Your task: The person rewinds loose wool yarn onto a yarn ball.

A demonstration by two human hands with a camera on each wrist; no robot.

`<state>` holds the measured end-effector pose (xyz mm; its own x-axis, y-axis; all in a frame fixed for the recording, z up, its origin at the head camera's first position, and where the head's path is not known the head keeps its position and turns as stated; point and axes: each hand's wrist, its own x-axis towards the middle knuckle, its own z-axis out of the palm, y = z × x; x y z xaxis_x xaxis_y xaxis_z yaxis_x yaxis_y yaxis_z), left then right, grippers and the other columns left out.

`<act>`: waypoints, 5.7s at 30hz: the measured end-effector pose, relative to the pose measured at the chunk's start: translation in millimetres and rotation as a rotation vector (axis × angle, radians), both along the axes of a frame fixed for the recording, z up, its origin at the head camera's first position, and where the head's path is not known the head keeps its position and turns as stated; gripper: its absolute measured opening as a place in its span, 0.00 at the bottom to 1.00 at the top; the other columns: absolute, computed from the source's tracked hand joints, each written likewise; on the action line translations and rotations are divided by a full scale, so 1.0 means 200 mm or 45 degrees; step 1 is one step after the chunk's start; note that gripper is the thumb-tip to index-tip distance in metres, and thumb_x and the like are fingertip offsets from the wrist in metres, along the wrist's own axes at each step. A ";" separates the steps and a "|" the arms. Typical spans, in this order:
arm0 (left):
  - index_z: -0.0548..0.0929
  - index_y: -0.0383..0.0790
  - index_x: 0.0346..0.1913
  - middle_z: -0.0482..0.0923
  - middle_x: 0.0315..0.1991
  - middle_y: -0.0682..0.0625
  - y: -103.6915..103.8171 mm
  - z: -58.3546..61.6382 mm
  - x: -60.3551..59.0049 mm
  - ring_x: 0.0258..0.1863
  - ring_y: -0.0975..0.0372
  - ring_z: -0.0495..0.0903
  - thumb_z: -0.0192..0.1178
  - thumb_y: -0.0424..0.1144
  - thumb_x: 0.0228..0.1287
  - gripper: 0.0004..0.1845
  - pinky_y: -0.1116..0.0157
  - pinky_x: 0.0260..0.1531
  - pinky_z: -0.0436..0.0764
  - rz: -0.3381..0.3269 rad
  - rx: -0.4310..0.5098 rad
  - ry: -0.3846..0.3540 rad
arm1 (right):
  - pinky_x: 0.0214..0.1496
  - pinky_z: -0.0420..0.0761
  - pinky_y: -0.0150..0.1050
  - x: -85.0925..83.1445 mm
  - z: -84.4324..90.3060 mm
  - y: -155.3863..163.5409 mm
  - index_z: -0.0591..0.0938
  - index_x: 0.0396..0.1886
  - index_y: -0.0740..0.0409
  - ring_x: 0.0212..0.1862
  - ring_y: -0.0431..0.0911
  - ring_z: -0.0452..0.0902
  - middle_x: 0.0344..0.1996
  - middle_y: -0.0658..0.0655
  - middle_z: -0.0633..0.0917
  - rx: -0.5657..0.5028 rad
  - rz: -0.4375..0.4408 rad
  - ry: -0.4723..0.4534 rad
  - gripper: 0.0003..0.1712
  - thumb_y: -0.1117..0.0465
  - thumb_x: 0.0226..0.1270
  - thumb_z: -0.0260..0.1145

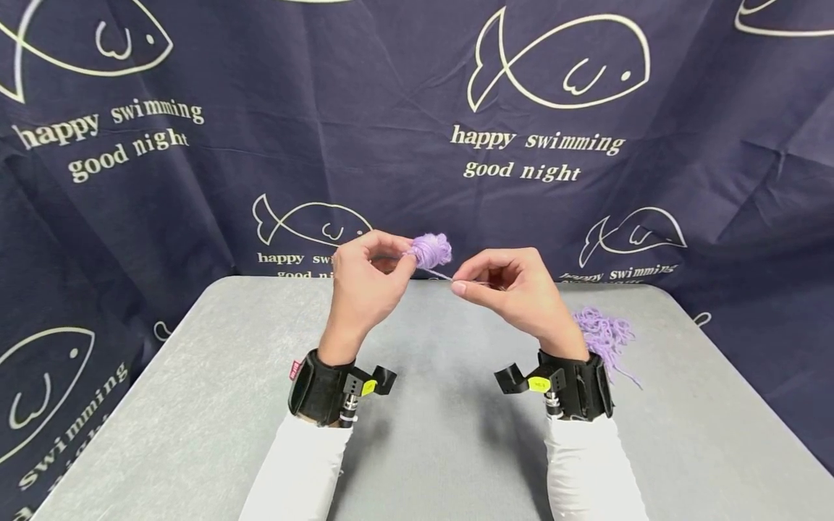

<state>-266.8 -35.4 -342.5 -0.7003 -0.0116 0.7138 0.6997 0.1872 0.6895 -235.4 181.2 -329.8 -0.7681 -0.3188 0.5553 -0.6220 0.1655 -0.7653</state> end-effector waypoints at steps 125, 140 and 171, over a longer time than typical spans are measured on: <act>0.89 0.30 0.35 0.87 0.36 0.43 -0.12 0.01 0.01 0.38 0.53 0.85 0.68 0.21 0.55 0.06 0.54 0.41 0.87 -0.939 -0.284 -0.360 | 0.21 0.65 0.27 -0.11 -0.07 0.04 0.88 0.35 0.66 0.21 0.37 0.69 0.23 0.51 0.86 -0.593 -0.122 -0.085 0.06 0.77 0.60 0.72; 0.91 0.41 0.38 0.86 0.39 0.47 -0.08 0.03 0.03 0.36 0.60 0.85 0.57 0.14 0.59 0.20 0.65 0.40 0.86 -1.118 0.432 -0.306 | 0.22 0.69 0.29 -0.14 -0.12 0.01 0.88 0.35 0.65 0.22 0.37 0.70 0.22 0.49 0.82 -0.201 -0.090 -0.135 0.05 0.75 0.60 0.72; 0.90 0.34 0.34 0.87 0.35 0.47 -0.07 0.01 0.01 0.35 0.59 0.85 0.67 0.22 0.57 0.06 0.56 0.40 0.87 -0.590 -0.420 -0.291 | 0.23 0.68 0.32 -0.08 -0.05 0.02 0.87 0.38 0.70 0.23 0.42 0.70 0.27 0.55 0.86 -0.221 -0.145 -0.030 0.09 0.69 0.61 0.76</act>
